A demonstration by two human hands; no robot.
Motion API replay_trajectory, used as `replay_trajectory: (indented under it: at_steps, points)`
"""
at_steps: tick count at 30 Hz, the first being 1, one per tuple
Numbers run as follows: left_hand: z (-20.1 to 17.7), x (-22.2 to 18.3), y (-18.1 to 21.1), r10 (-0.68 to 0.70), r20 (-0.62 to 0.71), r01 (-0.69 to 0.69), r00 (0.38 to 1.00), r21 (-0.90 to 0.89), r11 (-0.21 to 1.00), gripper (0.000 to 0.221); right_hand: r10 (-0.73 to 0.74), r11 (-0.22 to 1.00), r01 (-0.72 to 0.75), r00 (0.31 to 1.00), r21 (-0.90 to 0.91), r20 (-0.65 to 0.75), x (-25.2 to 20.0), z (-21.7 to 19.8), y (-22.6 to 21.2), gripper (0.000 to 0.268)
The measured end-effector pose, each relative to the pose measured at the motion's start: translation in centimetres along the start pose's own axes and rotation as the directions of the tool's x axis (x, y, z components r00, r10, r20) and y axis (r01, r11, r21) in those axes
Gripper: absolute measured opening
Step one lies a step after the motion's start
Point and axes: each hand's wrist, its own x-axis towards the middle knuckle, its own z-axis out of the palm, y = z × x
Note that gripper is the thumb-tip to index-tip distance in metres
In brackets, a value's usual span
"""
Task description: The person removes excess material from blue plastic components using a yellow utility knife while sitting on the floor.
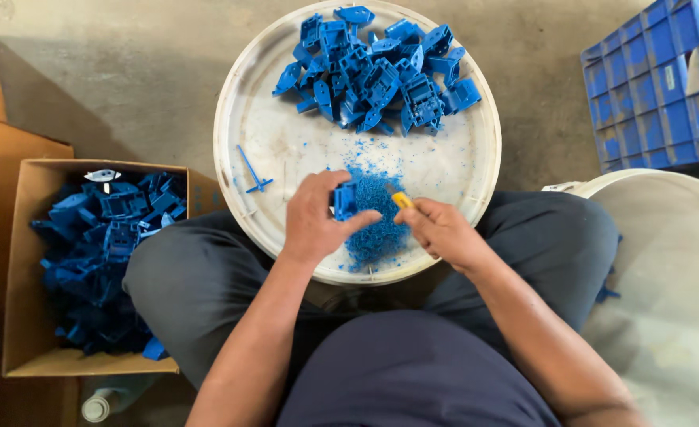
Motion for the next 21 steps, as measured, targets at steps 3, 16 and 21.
replay_trajectory:
  at_steps: [3, 16, 21]
  points:
    - [-0.6, -0.1, 1.1, -0.051, -0.007, 0.051, 0.999, 0.100, 0.994, 0.068, -0.021, 0.998, 0.026, 0.996, 0.056, -0.085, -1.3, -0.5, -0.4, 0.029]
    - [-1.5, -1.5, 4.1, 0.160, 0.124, -0.202, 0.979, 0.533, 0.822, 0.057, -0.185, 0.982, 0.190, 0.972, 0.019, -0.144, -1.9, 1.0, -0.6, 0.024]
    - [-0.3, -1.1, 4.4, -0.006, 0.153, -0.045, 0.988, 0.327, 0.944, 0.062, -0.317, 0.949, 0.316, 0.948, 0.014, 0.019, -1.1, 1.5, -0.7, 0.039]
